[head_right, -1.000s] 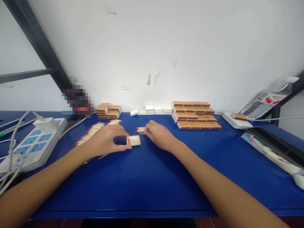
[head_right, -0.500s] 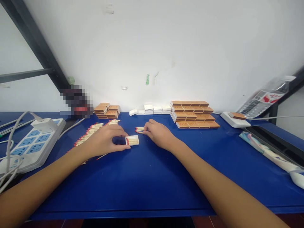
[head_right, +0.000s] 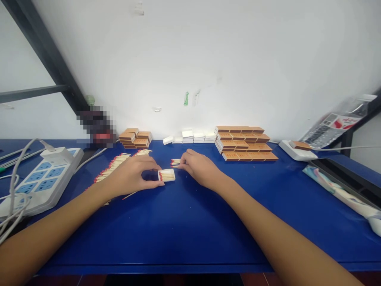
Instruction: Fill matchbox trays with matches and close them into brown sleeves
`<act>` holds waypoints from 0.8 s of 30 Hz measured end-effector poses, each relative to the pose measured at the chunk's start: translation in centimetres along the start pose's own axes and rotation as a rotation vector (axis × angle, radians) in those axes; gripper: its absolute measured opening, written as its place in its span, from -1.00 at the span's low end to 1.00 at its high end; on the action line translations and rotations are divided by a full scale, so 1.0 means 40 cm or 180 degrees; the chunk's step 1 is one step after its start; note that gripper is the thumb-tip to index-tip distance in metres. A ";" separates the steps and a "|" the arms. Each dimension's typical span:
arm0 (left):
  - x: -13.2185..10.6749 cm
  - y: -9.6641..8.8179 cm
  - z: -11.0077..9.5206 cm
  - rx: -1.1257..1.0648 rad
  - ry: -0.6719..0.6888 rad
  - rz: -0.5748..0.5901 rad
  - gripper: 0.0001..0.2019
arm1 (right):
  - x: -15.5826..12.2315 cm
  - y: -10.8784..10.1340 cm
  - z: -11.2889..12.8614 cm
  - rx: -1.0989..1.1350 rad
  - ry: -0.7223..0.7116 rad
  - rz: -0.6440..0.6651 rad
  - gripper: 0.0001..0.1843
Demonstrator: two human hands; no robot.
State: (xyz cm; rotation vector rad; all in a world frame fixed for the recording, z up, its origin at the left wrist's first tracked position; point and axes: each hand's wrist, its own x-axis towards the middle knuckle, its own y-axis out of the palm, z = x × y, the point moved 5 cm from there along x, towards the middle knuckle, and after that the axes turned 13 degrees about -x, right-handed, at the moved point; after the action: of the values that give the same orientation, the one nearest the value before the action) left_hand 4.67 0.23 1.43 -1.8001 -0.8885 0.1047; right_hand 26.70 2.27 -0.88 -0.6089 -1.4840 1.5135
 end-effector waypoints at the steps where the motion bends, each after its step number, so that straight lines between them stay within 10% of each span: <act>1: 0.000 -0.001 -0.001 0.0013 -0.0006 -0.0006 -0.70 | -0.002 -0.008 0.010 0.0021 -0.0014 -0.0035 -0.87; 12: 0.003 0.006 -0.016 0.0000 0.0107 0.0034 -0.69 | -0.023 -0.006 0.106 0.0103 -0.0332 -0.0049 -0.91; 24: -0.001 0.004 -0.005 -0.0016 0.0044 0.0024 -0.67 | 0.000 0.026 0.010 -0.0056 0.0005 -0.0170 -0.89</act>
State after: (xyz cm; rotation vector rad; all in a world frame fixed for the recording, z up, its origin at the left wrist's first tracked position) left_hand 4.84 0.02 1.36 -1.8070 -0.8730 0.0947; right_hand 26.09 2.21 -1.81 -0.5761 -1.5022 1.4600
